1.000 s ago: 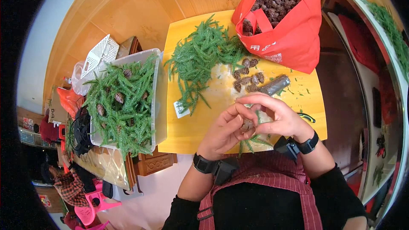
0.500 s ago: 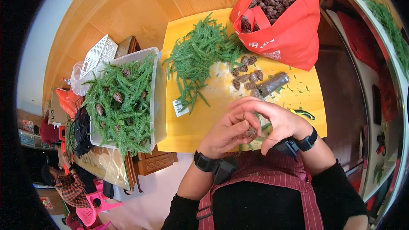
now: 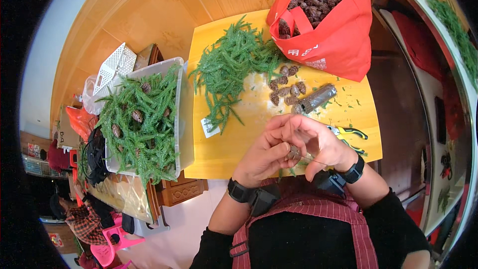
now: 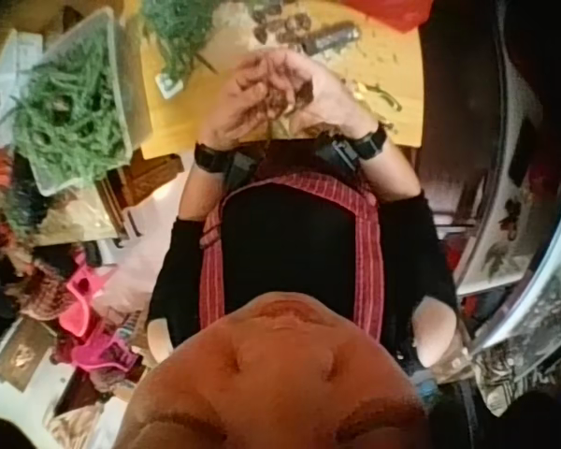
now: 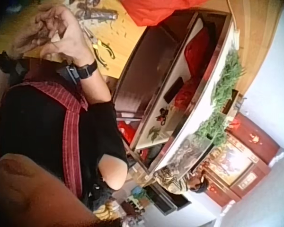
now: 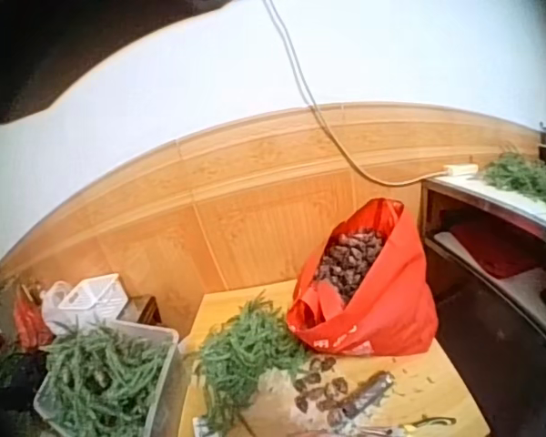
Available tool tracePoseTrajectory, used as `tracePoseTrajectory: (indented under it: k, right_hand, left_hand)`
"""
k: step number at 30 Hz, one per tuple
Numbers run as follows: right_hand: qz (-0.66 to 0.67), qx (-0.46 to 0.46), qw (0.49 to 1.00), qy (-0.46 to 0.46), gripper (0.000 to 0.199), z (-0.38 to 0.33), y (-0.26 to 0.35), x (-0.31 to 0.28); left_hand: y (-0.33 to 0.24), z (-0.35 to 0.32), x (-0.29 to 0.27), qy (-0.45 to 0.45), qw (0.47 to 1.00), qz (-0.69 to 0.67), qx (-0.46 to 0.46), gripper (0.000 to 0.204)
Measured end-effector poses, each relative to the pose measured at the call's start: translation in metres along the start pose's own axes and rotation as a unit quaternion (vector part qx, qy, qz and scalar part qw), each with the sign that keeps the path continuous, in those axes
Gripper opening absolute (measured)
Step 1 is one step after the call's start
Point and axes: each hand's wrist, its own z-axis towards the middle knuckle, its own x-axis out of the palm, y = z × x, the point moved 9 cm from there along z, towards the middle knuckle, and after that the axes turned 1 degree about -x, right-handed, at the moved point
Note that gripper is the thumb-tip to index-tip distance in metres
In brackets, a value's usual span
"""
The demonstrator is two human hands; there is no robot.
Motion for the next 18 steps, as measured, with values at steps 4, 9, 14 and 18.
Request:
tracePoseTrajectory:
  k: [4,9,14,18]
  right_hand:
    - [0.030,0.013,0.999,-0.039,0.084,0.000,0.003,0.000]
    - [-0.059,-0.006,0.998,-0.018,0.071,-0.002,0.007,-0.007]
    - [-0.057,-0.017,0.997,-0.040,0.061,0.001,0.015,-0.013]
    - [-0.121,-0.043,0.992,-0.005,0.051,0.002,0.023,-0.015]
  left_hand:
    - [-0.003,0.000,0.001,-0.015,1.000,-0.008,0.006,0.032]
    - [-0.007,-0.001,-0.002,-0.030,0.999,-0.002,0.015,0.020]
    - [-0.009,-0.003,-0.007,-0.076,0.997,0.034,0.001,0.016]
    - [-0.015,-0.004,-0.008,-0.094,0.993,0.052,0.041,0.010]
